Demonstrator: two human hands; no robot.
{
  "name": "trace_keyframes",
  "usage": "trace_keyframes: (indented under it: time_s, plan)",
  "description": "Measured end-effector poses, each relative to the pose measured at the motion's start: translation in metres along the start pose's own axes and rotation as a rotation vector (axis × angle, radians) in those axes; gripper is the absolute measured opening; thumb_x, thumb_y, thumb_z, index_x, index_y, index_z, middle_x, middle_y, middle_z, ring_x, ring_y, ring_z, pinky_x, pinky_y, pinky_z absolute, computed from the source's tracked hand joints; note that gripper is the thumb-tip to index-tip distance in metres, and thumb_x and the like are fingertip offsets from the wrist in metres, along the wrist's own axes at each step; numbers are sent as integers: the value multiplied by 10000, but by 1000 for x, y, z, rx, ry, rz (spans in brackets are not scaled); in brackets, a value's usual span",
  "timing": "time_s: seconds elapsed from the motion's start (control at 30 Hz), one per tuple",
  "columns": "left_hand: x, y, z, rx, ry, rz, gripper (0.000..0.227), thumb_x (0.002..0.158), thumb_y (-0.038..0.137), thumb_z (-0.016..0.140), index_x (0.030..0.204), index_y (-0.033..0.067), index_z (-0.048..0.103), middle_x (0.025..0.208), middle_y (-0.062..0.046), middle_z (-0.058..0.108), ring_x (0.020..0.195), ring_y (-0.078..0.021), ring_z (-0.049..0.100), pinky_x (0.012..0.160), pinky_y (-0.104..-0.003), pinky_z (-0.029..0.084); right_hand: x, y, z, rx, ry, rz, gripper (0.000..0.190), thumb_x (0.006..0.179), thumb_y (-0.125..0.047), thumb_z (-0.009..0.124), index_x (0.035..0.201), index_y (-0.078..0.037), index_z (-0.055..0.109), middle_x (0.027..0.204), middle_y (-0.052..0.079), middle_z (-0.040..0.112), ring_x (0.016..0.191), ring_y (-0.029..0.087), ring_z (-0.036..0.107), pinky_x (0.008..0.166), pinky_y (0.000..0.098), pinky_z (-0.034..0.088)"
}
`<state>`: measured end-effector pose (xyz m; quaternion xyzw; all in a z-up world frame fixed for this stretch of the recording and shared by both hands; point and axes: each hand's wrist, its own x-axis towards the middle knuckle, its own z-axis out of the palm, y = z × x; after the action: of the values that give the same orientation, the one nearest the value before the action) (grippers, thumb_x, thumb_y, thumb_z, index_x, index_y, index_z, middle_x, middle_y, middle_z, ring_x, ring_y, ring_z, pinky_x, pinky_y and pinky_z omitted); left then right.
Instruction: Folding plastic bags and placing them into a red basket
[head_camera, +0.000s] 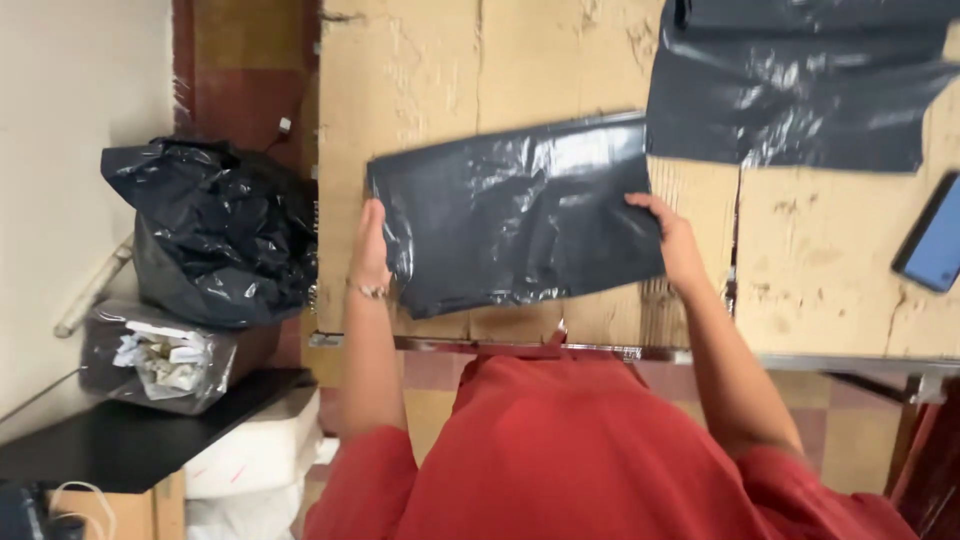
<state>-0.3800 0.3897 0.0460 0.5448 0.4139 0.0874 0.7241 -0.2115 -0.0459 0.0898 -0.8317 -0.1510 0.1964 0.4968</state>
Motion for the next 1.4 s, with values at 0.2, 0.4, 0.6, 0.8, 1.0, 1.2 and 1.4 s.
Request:
trace_keyframes:
  time_s: [0.2,0.4,0.6,0.8,1.0,1.2,1.4]
  plan:
    - [-92,-15,-31,375,-204,234,953,934,7,701,1670,293,166,1352,-170,596,1166,-240,660,957,-327,582,-17,-25,-21,648,-215,182,639,935,-484,474,1417,-86,605,715,-37,632,613,-35,617,594,117,485]
    - [-80,-34,-22,636,-102,352,545,712,-47,668,1124,288,789,1120,47,738,1108,-131,669,1028,-291,493,-23,-56,-22,240,-245,42,603,746,107,579,1325,-49,639,900,20,604,791,126,581,691,211,433]
    - [-93,-24,-2,423,274,293,330,789,-38,653,714,281,692,802,92,702,788,-91,615,775,-220,488,-8,11,-3,-56,270,-236,321,850,66,750,920,-235,836,878,57,619,830,217,599,841,310,476]
    - [-110,-97,-39,956,226,863,339,747,-7,689,782,320,770,890,121,612,1003,-146,608,956,-330,517,-51,68,25,-538,357,-415,476,742,87,697,941,-335,792,1225,-35,676,1239,266,553,1057,450,417]
    - [-143,-50,-18,1423,265,1408,425,1072,549,371,1096,237,657,1415,-73,633,1366,-346,556,985,-484,424,-92,12,50,-1015,325,-503,339,1014,-41,597,1322,-137,703,1539,215,556,1457,389,470,1213,529,329]
    - [-122,-57,-5,1530,-505,1525,110,919,312,557,847,258,621,799,52,555,806,-192,624,558,-377,476,-88,-39,173,-864,-57,-742,516,989,-80,486,1500,-5,467,1571,225,462,1489,366,398,1241,517,289]
    - [-125,12,97,1018,-1208,704,286,893,534,700,901,250,733,972,6,758,990,-266,710,802,-401,562,-118,7,150,-248,-237,-696,292,972,-296,579,1174,-131,710,1280,85,711,1299,320,617,1189,535,373]
